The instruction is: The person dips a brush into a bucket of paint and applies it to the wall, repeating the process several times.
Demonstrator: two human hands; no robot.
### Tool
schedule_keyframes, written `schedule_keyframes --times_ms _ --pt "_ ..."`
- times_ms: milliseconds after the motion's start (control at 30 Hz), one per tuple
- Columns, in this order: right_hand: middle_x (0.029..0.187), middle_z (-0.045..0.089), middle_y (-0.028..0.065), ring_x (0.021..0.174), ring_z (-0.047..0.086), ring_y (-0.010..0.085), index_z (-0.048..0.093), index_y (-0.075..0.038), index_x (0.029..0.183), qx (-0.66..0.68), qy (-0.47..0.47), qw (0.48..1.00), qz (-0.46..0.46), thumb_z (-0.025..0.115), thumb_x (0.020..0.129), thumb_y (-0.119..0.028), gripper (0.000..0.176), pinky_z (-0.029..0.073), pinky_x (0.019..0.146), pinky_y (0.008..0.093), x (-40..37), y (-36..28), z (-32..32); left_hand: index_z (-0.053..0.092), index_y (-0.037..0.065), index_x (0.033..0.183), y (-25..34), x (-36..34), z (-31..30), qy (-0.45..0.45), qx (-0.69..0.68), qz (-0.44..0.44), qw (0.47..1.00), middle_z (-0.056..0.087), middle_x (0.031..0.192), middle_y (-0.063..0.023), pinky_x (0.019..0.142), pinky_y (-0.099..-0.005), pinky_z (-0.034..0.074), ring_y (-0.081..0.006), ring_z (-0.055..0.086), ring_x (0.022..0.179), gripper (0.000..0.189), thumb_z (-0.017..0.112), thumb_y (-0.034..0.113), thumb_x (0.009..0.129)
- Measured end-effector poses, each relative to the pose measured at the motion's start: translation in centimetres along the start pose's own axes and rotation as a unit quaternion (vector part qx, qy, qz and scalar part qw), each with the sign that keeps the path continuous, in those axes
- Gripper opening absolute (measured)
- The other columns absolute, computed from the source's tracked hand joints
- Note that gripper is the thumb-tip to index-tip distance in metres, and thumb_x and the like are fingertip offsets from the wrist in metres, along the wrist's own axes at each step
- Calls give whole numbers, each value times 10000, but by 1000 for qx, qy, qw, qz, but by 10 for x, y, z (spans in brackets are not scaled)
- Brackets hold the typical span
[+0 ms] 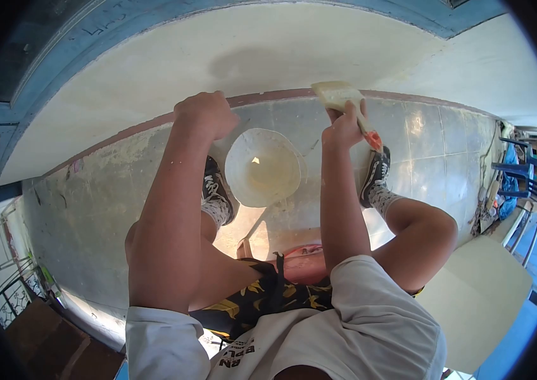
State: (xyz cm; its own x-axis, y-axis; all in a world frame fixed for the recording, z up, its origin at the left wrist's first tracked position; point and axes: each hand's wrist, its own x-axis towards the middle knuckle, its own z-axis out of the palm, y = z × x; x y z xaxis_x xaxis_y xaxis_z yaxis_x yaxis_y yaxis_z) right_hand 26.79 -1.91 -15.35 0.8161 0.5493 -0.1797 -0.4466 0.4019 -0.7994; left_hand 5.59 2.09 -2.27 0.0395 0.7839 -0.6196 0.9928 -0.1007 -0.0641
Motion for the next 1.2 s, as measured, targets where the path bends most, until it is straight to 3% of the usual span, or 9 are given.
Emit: schedule_keyframes --times_ms 133,233,367,433,567,633,733,1000,1200 --pt "1248 452 218 1001 579 314 343 36 1354 -69 31 997 24 512 827 -3 555 584 751 406 33 32 33 529 66 1235 7 -10 -4 -17 -4 10 1000 600 1192 -126 935 -399 462 -283 571 1106 537 585 400 818" --pt "1254 449 209 1008 576 307 360 43 1340 -54 47 997 15 522 827 -7 540 587 729 408 26 -3 44 514 66 1257 9 -13 1 4 -10 29 1000 593 1203 -127 948 -398 454 -283 565 1116 561 582 410 819" --pt "1220 473 216 1014 586 343 359 51 1332 -9 -39 999 -28 500 839 1 515 589 735 418 19 -37 6 553 72 1203 2 -7 5 37 7 34 999 623 1157 -110 926 -405 469 -260 588 1097 505 571 411 830" --pt "1262 452 205 1050 568 315 330 48 1354 -48 20 998 -18 494 833 20 547 582 737 405 45 -37 -9 533 75 1224 1 -8 0 15 12 18 1000 611 1177 -108 926 -408 468 -258 578 1111 522 571 418 832" --pt "1178 484 225 920 598 278 427 108 1268 -115 19 988 -101 530 805 -14 490 597 684 360 103 -76 33 525 75 1232 4 -8 6 26 26 25 999 599 1196 -111 927 -410 465 -259 573 1119 528 573 420 834" --pt "1147 491 236 896 607 290 457 122 1233 -107 28 987 -119 518 797 12 454 601 680 359 90 -122 70 522 75 1233 8 -10 5 18 10 29 999 596 1201 -111 934 -410 460 -263 573 1118 535 576 428 834" --pt "1152 493 240 908 609 312 447 109 1245 -65 -20 987 -145 509 804 15 455 601 688 373 79 -146 58 526 73 1226 10 -6 5 15 15 26 999 598 1200 -111 942 -408 457 -265 571 1119 529 574 429 837" --pt "1246 460 196 1055 565 337 400 4 1308 -41 113 992 -21 509 829 17 491 590 732 418 93 -83 -60 518 57 1238 16 -6 4 13 27 31 999 587 1207 -138 945 -405 448 -287 563 1118 552 583 421 828" --pt "1247 470 194 1045 569 304 401 32 1303 -47 64 996 -47 519 825 10 492 586 737 411 136 -58 -54 505 59 1260 26 -1 9 13 35 43 998 576 1221 -146 949 -404 445 -299 555 1123 567 585 412 823"
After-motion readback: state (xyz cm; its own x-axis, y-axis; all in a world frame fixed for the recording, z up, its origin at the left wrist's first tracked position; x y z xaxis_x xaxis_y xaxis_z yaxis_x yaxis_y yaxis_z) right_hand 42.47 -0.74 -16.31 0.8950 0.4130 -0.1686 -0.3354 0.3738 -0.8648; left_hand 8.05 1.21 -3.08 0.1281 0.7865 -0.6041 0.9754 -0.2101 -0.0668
